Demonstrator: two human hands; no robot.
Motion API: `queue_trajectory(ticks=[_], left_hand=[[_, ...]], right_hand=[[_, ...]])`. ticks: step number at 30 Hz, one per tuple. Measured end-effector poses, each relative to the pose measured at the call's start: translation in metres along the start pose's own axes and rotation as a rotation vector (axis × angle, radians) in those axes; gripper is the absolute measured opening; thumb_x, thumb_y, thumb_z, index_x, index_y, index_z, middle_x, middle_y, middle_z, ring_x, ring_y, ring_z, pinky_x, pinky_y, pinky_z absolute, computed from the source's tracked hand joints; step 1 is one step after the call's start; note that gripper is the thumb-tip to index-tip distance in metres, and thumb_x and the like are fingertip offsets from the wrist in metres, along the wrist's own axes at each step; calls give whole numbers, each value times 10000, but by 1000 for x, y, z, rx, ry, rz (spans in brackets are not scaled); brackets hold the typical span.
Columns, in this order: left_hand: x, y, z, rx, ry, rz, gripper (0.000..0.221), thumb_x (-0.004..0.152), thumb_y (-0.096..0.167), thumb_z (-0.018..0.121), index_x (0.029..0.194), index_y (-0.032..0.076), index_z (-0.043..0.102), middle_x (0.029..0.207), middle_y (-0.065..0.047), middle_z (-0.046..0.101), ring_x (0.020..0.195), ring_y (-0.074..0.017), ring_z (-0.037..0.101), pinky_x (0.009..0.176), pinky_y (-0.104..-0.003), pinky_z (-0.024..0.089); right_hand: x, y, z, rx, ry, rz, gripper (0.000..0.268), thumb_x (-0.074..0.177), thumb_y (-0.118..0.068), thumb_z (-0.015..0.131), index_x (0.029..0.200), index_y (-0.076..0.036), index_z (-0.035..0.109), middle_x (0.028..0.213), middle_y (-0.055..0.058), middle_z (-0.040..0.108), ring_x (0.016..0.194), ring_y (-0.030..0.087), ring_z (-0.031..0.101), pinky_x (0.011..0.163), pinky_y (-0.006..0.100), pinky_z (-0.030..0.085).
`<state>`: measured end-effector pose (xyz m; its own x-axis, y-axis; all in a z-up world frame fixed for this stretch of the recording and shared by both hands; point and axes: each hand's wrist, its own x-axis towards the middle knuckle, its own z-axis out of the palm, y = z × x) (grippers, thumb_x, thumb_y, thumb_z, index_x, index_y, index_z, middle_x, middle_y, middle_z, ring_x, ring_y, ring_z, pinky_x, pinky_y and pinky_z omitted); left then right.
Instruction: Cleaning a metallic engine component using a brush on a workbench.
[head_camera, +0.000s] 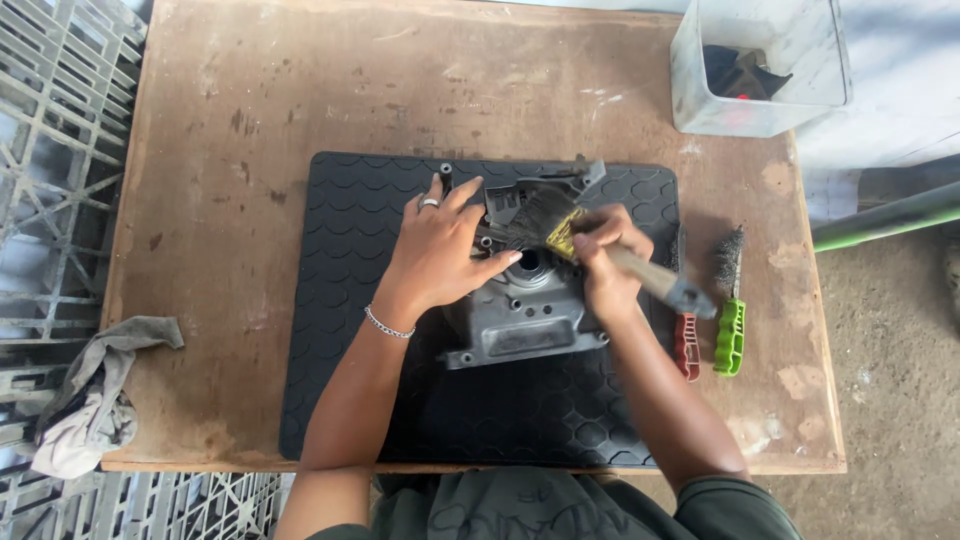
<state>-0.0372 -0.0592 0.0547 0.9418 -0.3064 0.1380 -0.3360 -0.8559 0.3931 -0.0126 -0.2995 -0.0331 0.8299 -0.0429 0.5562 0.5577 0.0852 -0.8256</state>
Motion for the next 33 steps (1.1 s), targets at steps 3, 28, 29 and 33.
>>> queue_trajectory(ticks=[3,28,29,33], left_hand=[[0,-8,-2,-73,27,59,612,793,425,782,1155,-64,728,1309,-229,655,1280,-676,459,999,-748,406],[-2,-18,8,-131,67,70,499,861,352,702,1173,-36,732,1154,-247,724,1311,-627,478,980,-715,413],[-3,-18,7,-127,67,69,497,867,358,699,1171,-33,734,1152,-241,726,1310,-622,482,976,-714,417],[-3,-18,8,-119,84,65,498,877,387,699,1161,-20,741,1139,-220,735,1309,-606,498,964,-706,430]], right_hand=[[-14,-17,12,-11,85,24,264,864,-135,789,688,-69,603,874,173,657,797,245,658,727,323,472],[19,-44,-12,-295,-197,17,257,771,-27,856,614,-59,656,766,150,677,750,300,717,637,350,489],[21,-42,-12,-281,-200,23,256,765,-37,861,604,-70,664,769,148,691,735,291,716,641,343,497],[36,-44,3,-211,-204,7,215,809,-69,867,667,-62,705,849,199,723,801,321,735,704,373,525]])
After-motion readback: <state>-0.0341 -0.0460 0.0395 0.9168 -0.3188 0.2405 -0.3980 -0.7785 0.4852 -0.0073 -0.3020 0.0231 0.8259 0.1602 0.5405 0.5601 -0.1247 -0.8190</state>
